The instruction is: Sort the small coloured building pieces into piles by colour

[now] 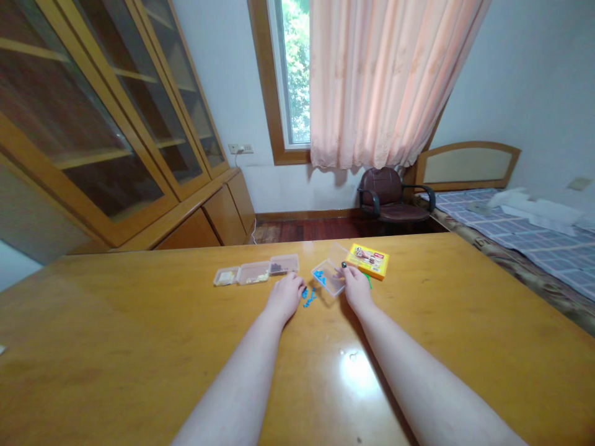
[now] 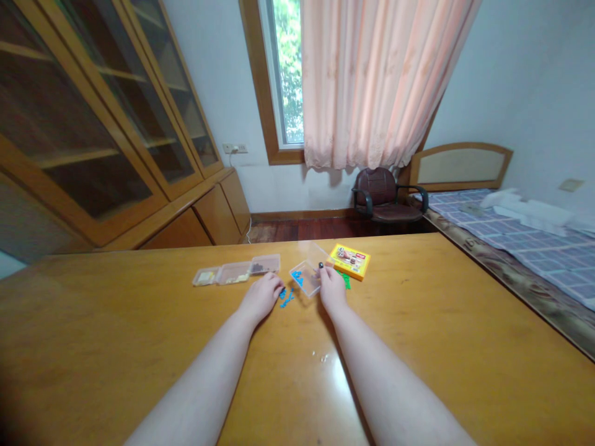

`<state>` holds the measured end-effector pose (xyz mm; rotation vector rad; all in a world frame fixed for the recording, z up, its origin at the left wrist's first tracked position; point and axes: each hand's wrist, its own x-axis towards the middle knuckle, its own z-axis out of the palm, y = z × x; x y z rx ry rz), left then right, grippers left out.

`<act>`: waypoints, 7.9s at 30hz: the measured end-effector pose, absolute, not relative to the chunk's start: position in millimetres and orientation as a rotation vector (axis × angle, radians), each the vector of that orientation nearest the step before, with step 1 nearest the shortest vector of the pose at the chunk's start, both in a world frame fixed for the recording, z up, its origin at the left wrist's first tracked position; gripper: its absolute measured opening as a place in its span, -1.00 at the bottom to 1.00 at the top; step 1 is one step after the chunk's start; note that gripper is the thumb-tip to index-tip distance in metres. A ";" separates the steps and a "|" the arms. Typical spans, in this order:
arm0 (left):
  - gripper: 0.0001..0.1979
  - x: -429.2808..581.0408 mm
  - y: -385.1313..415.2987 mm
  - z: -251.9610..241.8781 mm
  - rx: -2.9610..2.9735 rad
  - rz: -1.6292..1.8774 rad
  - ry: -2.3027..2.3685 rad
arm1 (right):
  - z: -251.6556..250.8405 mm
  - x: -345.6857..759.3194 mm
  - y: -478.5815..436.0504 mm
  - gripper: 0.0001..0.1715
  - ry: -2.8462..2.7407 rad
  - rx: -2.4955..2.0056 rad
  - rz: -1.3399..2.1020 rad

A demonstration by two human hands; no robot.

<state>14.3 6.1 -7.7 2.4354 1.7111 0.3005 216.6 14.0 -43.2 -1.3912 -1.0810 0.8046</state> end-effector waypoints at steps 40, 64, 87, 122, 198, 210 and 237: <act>-0.81 18.8 2.0 -3.9 2.392 0.794 1.613 | -37.9 210.0 8.2 -0.54 -1.327 -1.442 0.783; -0.76 12.4 5.0 -7.1 2.454 0.327 1.775 | -35.2 216.1 7.8 -0.51 -1.195 -1.492 0.758; -0.82 10.3 8.1 -8.0 2.489 0.310 1.789 | -39.8 217.2 10.5 -0.49 -1.212 -1.477 0.762; -0.73 9.9 5.1 -9.7 2.494 0.389 1.521 | -40.5 215.5 12.8 -0.40 -1.128 -1.419 0.801; -0.86 23.6 5.9 -17.9 2.317 0.840 1.482 | -43.0 207.5 9.0 -0.55 -1.420 -1.420 0.818; -0.82 -1.9 13.7 -11.0 2.242 0.811 1.647 | -33.3 211.4 6.3 -0.52 -1.337 -1.459 0.760; -0.93 -5.7 14.1 -13.2 2.278 0.385 1.679 | -39.8 214.5 10.8 -0.47 -1.293 -1.468 0.795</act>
